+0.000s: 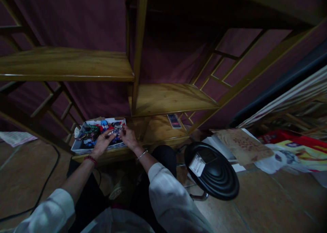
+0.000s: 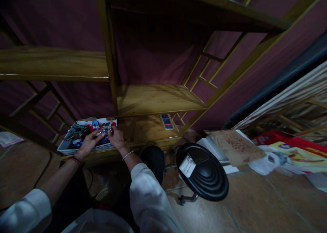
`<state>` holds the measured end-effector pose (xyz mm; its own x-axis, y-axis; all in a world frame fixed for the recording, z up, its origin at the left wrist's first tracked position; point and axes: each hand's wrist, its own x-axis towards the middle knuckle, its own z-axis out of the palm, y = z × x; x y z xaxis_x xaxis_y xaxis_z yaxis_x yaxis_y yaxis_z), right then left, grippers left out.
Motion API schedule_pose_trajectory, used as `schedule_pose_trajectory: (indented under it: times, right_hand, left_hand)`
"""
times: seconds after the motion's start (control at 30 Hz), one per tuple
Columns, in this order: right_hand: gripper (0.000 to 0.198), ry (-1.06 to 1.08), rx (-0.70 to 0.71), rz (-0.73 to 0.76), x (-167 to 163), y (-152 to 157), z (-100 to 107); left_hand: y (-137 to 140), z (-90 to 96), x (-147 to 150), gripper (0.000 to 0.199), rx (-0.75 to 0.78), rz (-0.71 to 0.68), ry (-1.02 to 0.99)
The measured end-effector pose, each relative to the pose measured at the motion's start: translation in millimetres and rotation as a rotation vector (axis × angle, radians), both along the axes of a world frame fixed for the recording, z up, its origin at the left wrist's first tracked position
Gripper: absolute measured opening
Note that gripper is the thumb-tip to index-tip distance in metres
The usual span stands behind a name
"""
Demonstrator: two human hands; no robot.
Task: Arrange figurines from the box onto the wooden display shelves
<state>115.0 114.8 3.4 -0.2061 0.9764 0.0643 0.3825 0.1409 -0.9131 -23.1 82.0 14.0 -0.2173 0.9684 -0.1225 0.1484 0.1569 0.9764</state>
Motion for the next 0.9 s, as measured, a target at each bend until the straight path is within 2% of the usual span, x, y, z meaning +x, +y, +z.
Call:
schedule_pose_trajectory:
  times: [0.2,0.43,0.67,0.77,0.9]
  right_hand:
    - [0.017,-0.035,0.005,0.007,-5,-4,3]
    - [0.015,-0.126,0.018,-0.034,-9,-4,15]
    - [0.011,-0.286,0.103,-0.054,-3,-9,36]
    - [0.012,-0.321,0.095,-0.067,-2,-11,38]
    - [0.015,-0.323,0.091,-0.066,-4,-12,38]
  left_hand:
    - [-6,9.9,2,0.053,-0.018,0.034,-0.114]
    - [-9,24.3,4,0.04,0.043,0.007,-0.091]
    - [-7,20.7,9,0.039,0.147,-0.01,-0.049]
    - [-9,19.0,10,0.036,0.173,-0.019,-0.013]
    - [-12,19.2,12,0.034,0.17,-0.006,-0.078]
